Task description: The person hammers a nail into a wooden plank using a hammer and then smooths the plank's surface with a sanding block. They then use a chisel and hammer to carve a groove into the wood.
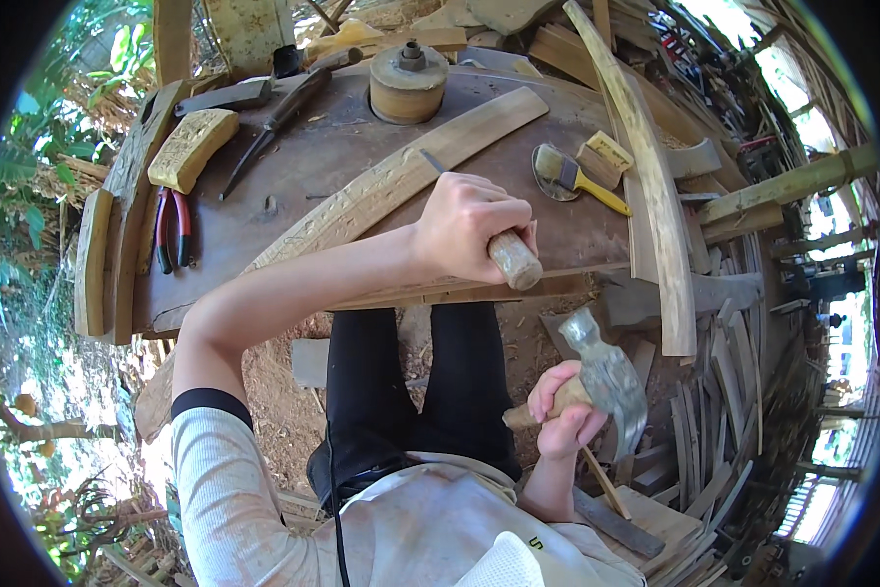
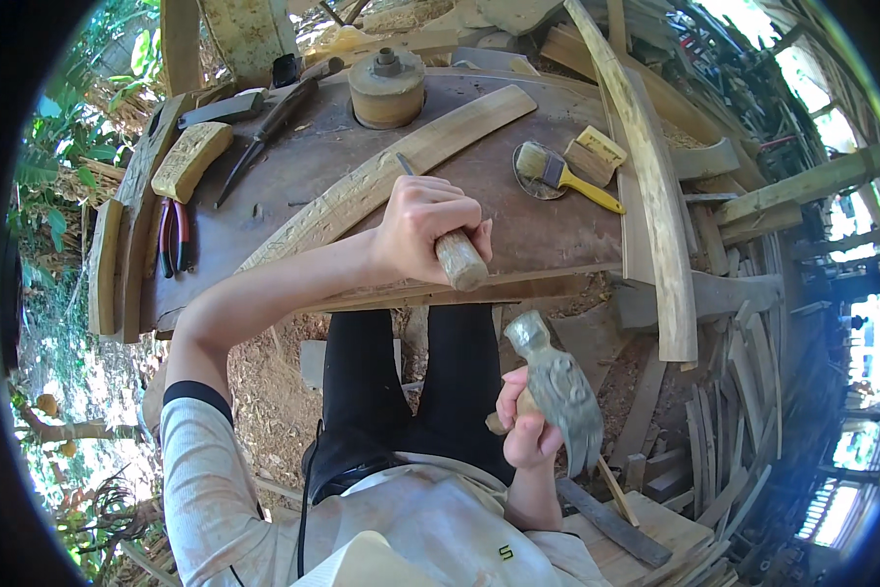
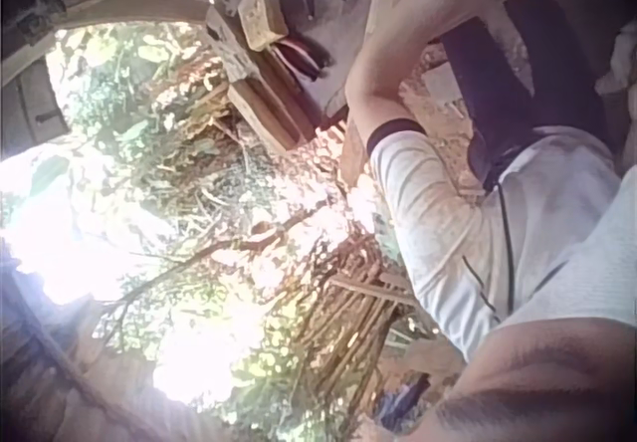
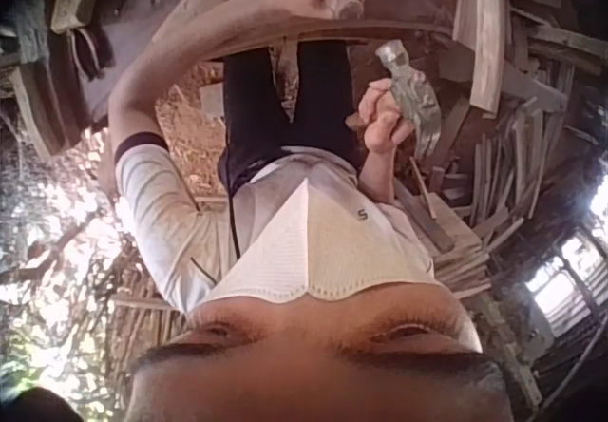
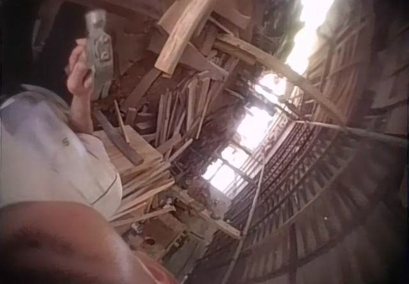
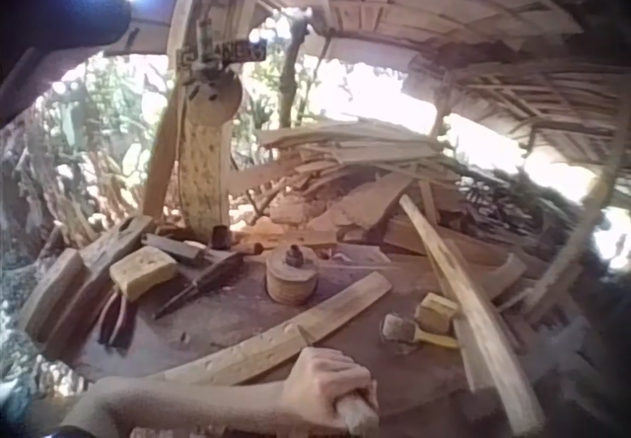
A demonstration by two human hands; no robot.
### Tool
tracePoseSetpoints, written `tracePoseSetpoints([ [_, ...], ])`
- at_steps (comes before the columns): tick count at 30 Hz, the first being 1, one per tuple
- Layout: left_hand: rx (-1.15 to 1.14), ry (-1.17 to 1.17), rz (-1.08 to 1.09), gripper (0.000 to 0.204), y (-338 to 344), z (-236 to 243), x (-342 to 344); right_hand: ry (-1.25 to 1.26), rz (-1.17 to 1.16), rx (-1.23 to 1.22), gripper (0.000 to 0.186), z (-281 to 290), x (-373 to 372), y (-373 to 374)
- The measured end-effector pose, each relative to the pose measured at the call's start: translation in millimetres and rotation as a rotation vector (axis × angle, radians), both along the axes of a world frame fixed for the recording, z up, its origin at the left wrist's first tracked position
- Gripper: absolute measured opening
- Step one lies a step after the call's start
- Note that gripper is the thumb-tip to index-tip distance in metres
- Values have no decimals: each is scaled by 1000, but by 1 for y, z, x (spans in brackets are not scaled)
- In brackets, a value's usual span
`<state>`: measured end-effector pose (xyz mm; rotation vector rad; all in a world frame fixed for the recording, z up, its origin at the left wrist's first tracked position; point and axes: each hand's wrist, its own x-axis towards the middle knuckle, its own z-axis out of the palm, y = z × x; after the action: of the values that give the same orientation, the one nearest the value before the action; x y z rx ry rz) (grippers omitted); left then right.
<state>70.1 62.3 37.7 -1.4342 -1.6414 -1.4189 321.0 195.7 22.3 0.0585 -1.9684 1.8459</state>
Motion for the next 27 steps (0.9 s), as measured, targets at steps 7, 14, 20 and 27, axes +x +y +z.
tracePoseSetpoints([
  [7,46,-60,24,26,-1,3,-2,314,11,115,66,8,-20,-16],
  [14,-6,9,2,23,-5,-7,-16,205,-94,298,50,-29,-26,-10],
  [20,-56,74,-1,24,-4,-23,-15,95,-38,176,61,-28,-36,-23],
  [27,-85,100,-4,24,-6,-23,-17,74,-107,238,64,-36,-31,-26],
])
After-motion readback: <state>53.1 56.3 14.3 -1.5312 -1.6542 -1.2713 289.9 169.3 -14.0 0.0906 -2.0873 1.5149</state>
